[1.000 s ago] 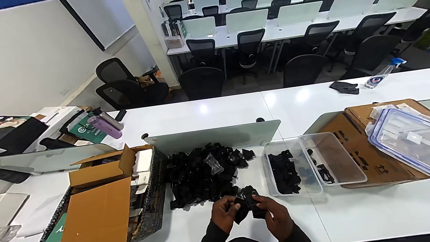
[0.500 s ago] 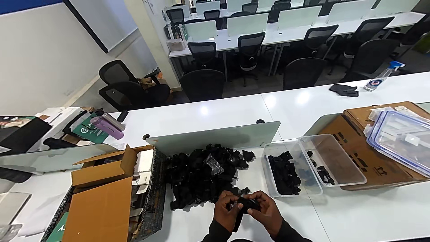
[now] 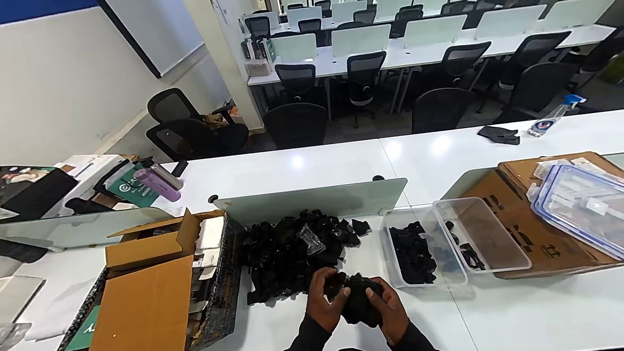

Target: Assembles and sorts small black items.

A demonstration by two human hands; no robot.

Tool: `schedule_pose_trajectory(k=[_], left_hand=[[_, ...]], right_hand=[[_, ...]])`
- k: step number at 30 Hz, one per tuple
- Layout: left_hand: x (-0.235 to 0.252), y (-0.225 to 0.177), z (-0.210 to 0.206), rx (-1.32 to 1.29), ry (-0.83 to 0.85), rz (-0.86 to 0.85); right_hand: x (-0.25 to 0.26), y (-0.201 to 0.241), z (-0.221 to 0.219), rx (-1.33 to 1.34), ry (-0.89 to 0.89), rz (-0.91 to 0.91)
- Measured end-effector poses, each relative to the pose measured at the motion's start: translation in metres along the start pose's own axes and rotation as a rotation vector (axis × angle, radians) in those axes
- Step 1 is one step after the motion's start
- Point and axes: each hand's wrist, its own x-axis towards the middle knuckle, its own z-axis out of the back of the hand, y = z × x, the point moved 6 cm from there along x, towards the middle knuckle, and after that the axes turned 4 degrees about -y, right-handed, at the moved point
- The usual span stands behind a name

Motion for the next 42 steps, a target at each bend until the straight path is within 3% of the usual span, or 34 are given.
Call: schedule_pose_trajectory(k=[5, 8, 12, 16, 20, 26, 32, 35, 39, 42], left_hand=[[0.0, 0.016, -0.009, -0.255, 0.375, 0.108], [0.0, 0.015, -0.006, -0.303, 0.398, 0.147], [0.005, 0.019, -0.001, -0.153, 0.374, 0.166], [0.009, 0.014, 0.002, 0.016, 0.376, 0.073], [0.015, 0.007, 0.007, -0.048, 0.4, 0.081], [0.015, 0.01, 0.019, -0.085, 0.597, 0.209], [0.007, 0.016, 0.016, -0.16, 0.766, 0.233], [0.006, 0.026, 0.013, -0.083, 0.728, 0.259], [0.015, 0.04, 0.019, 0.267, 0.452, 0.153], [0.017, 0.05, 0.018, 0.238, 0.428, 0.218]], right_hand=[[-0.004, -0.004, -0.005, 0.164, 0.051, -0.114], [0.002, -0.001, 0.002, -0.044, 0.065, -0.014], [0.007, 0.015, 0.009, -0.464, 0.119, 0.11], [0.013, 0.019, 0.013, -0.579, 0.221, 0.132], [0.014, 0.023, 0.016, -0.488, 0.104, 0.181], [0.026, 0.036, 0.036, -0.469, -0.172, 0.252], [0.034, 0.029, 0.045, -0.222, -0.267, 0.038], [0.035, 0.021, 0.045, -0.026, -0.327, -0.092], [0.034, 0.021, 0.044, 0.018, -0.34, -0.116], [0.032, 0.022, 0.043, -0.016, -0.321, -0.09]])
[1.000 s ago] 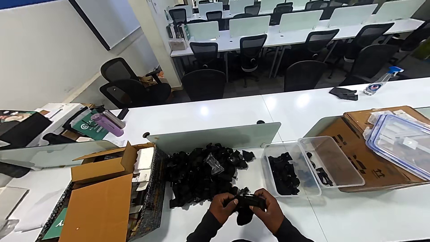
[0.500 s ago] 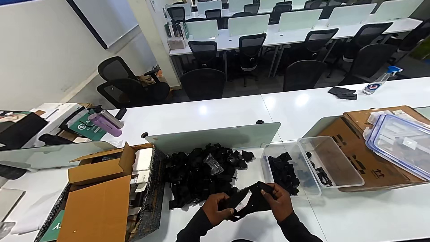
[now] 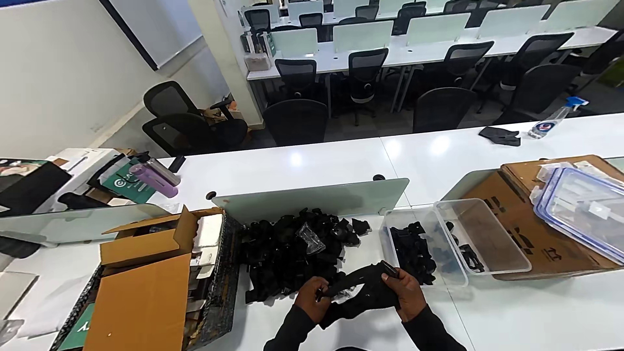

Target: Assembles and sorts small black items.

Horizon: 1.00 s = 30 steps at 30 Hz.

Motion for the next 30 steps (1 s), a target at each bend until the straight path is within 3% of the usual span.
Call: schedule_pose_trajectory(k=[3, 8, 12, 14, 16, 20, 23, 25, 30], left_hand=[[-0.005, 0.006, -0.014, -0.374, 0.164, 0.132], [-0.025, 0.001, -0.037, -0.823, 0.391, 0.254], [-0.038, 0.006, -0.053, -1.195, 0.423, 0.454], [-0.042, 0.004, -0.055, -1.237, 0.407, 0.442], [-0.042, 0.001, -0.052, -1.154, 0.284, 0.47], [-0.031, 0.02, -0.048, -0.582, -0.083, 0.619], [-0.023, 0.037, -0.047, -0.363, -0.186, 0.588], [-0.023, 0.036, -0.05, -0.439, -0.191, 0.563], [-0.031, 0.01, -0.065, -0.962, -0.177, 0.675]], right_hand=[[0.0, 0.004, 0.001, -0.164, 0.022, 0.149], [-0.011, 0.01, 0.004, -0.961, 0.029, 0.669], [-0.014, 0.005, 0.005, -1.06, -0.018, 0.782], [-0.01, 0.003, 0.009, -1.057, -0.058, 0.782], [-0.008, 0.003, 0.012, -1.029, -0.07, 0.769], [-0.012, 0.003, 0.013, -0.995, -0.063, 0.813], [-0.018, -0.003, 0.008, -1.004, -0.054, 0.865], [-0.022, -0.009, 0.004, -0.988, -0.036, 0.854], [-0.032, -0.022, -0.006, -0.904, 0.009, 0.804]])
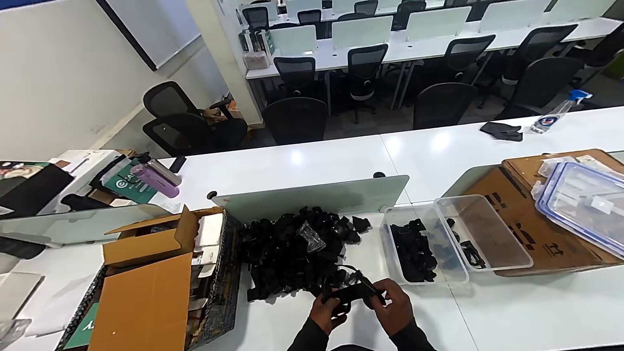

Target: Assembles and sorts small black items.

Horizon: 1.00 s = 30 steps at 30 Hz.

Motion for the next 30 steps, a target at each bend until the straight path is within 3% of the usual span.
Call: schedule_pose_trajectory(k=[5, 14, 18, 22, 26, 28, 30], left_hand=[[0.001, 0.006, -0.011, 0.185, 0.015, -0.129], [-0.004, 0.001, -0.019, 0.143, 0.122, -0.333], [-0.013, 0.002, -0.03, -0.041, 0.261, -0.288], [-0.016, -0.002, -0.03, -0.131, 0.186, -0.232], [-0.015, -0.008, -0.024, -0.262, 0.067, -0.163], [-0.016, -0.013, -0.018, -0.33, 0.043, -0.171], [-0.02, -0.017, -0.017, -0.377, 0.038, -0.154]], right_hand=[[-0.008, 0.01, -0.016, 0.008, 0.013, 0.13], [-0.01, 0.028, -0.028, -0.026, 0.012, 0.293], [-0.013, 0.037, -0.03, 0.012, 0.014, 0.324], [-0.021, 0.045, -0.036, 0.031, 0.005, 0.434], [-0.027, 0.045, -0.043, 0.1, 0.149, 0.545], [-0.027, 0.041, -0.043, 0.112, 0.253, 0.51], [-0.029, 0.029, -0.037, 0.139, 0.208, 0.376]])
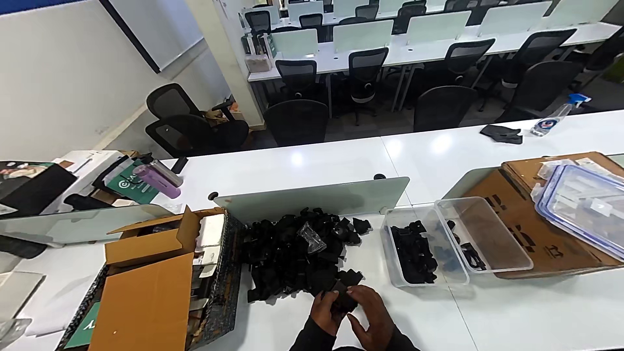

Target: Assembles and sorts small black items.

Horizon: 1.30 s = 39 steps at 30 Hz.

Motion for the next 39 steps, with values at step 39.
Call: schedule_pose_trajectory(k=[39], left_hand=[[0.012, -0.022, 0.003, 0.324, 0.019, -0.459]], right_hand=[[0.005, -0.043, 0.011, 0.821, -0.153, -1.019]])
